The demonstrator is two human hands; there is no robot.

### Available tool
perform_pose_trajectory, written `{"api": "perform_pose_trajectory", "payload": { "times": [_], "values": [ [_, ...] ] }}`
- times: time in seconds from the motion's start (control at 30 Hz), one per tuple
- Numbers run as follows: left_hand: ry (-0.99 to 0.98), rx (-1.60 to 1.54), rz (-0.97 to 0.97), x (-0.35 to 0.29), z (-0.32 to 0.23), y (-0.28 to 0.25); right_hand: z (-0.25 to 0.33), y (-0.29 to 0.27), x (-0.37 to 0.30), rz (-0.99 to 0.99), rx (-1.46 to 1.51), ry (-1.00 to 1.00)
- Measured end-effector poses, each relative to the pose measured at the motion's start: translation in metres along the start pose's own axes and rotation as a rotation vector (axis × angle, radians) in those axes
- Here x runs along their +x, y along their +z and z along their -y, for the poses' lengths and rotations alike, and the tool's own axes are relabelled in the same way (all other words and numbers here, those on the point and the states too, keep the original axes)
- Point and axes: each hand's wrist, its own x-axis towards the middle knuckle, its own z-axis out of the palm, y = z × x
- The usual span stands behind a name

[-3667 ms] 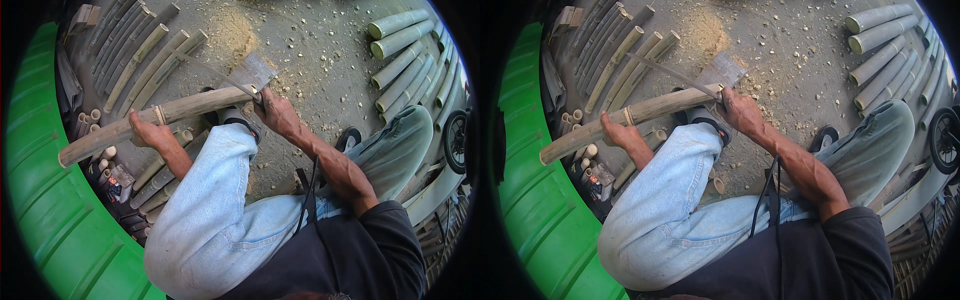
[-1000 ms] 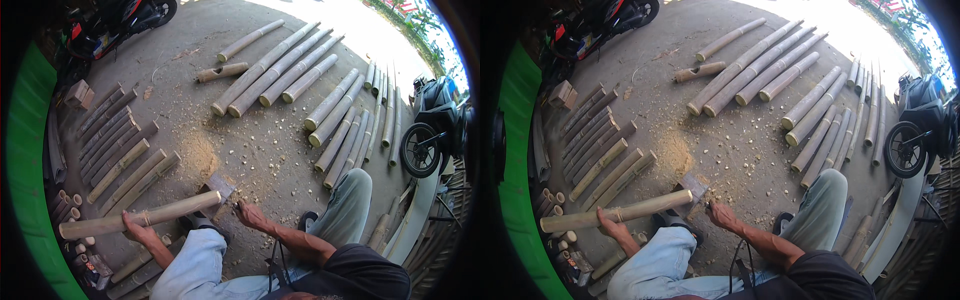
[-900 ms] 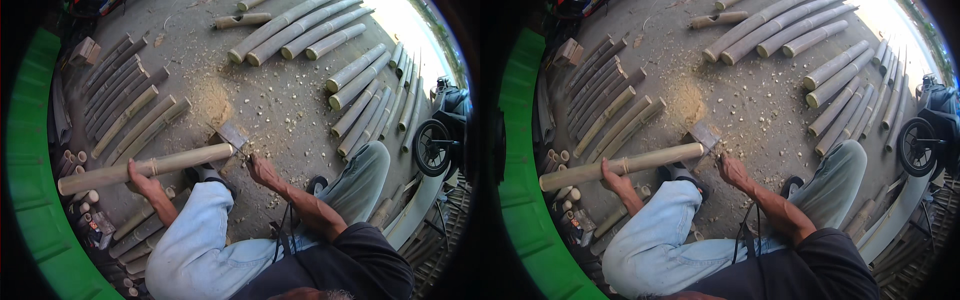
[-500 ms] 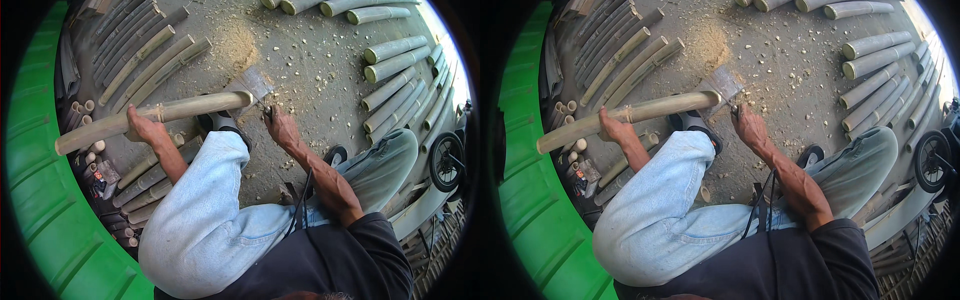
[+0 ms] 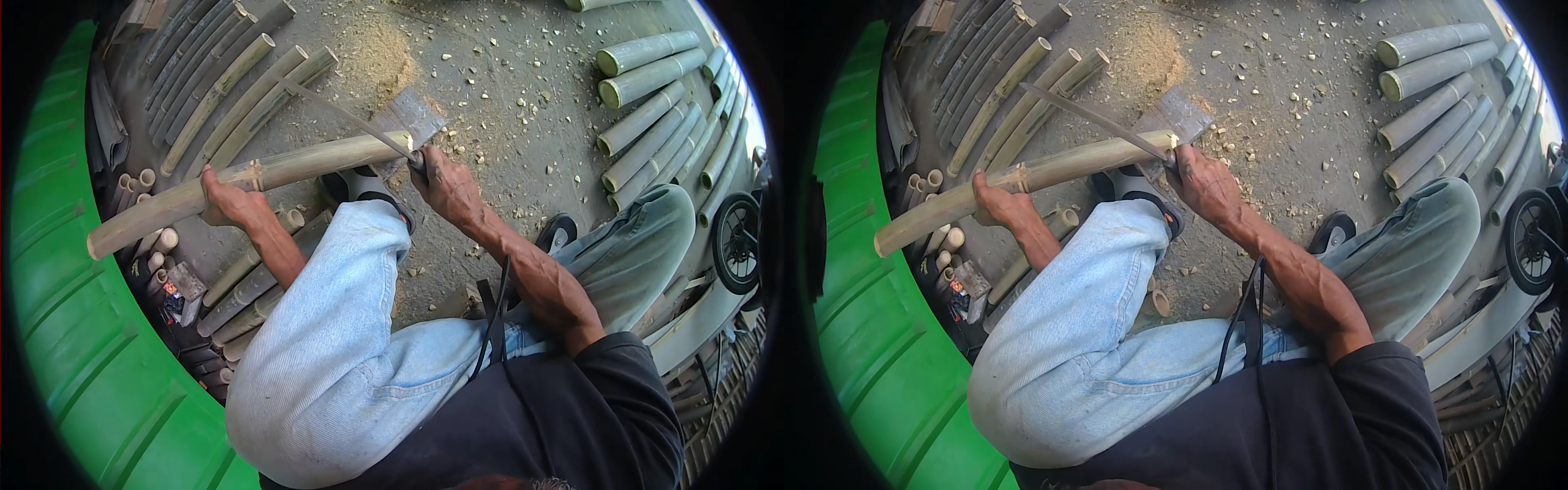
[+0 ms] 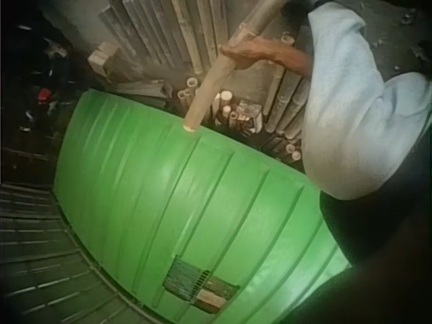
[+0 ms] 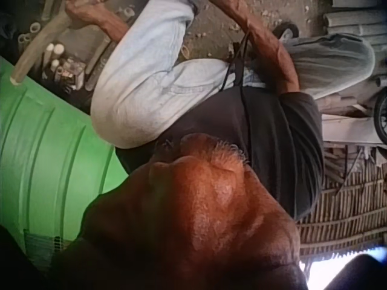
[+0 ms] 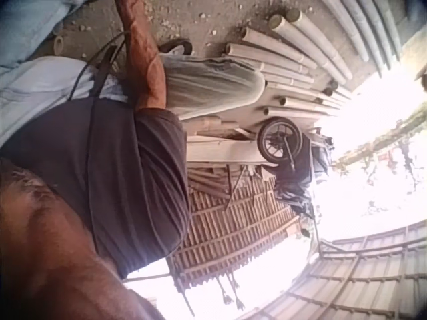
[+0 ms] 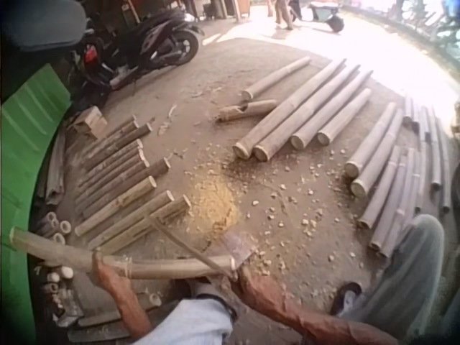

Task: The recorder is using a large blade or machete to carve and notch bamboo poles.

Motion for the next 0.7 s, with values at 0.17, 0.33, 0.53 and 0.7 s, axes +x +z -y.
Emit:
{"api": "perform_pose_trajectory", "payload": {
  "times": [0.17, 0.33, 0.53, 0.7],
  "values": [
    [0.042, 0.067, -0.064, -0.012, 0.009, 0.018, -0.057, 0.014, -0.003, -0.105, 0.006, -0.119],
    [0.040, 0.050, 0.030, -0.003, 0.001, 0.003, -0.029, 0.004, 0.002, 0.141, -0.058, 0.142],
    [0.076, 0.105, -0.062, -0.013, -0.004, 0.012, -0.013, -0.004, 0.006, -0.071, 0.026, -0.203],
    [0.080, 0.079, 0.048, 0.005, 0.010, 0.000, -0.073, 0.011, 0.000, 0.168, -0.056, 0.250]
  ]
}}
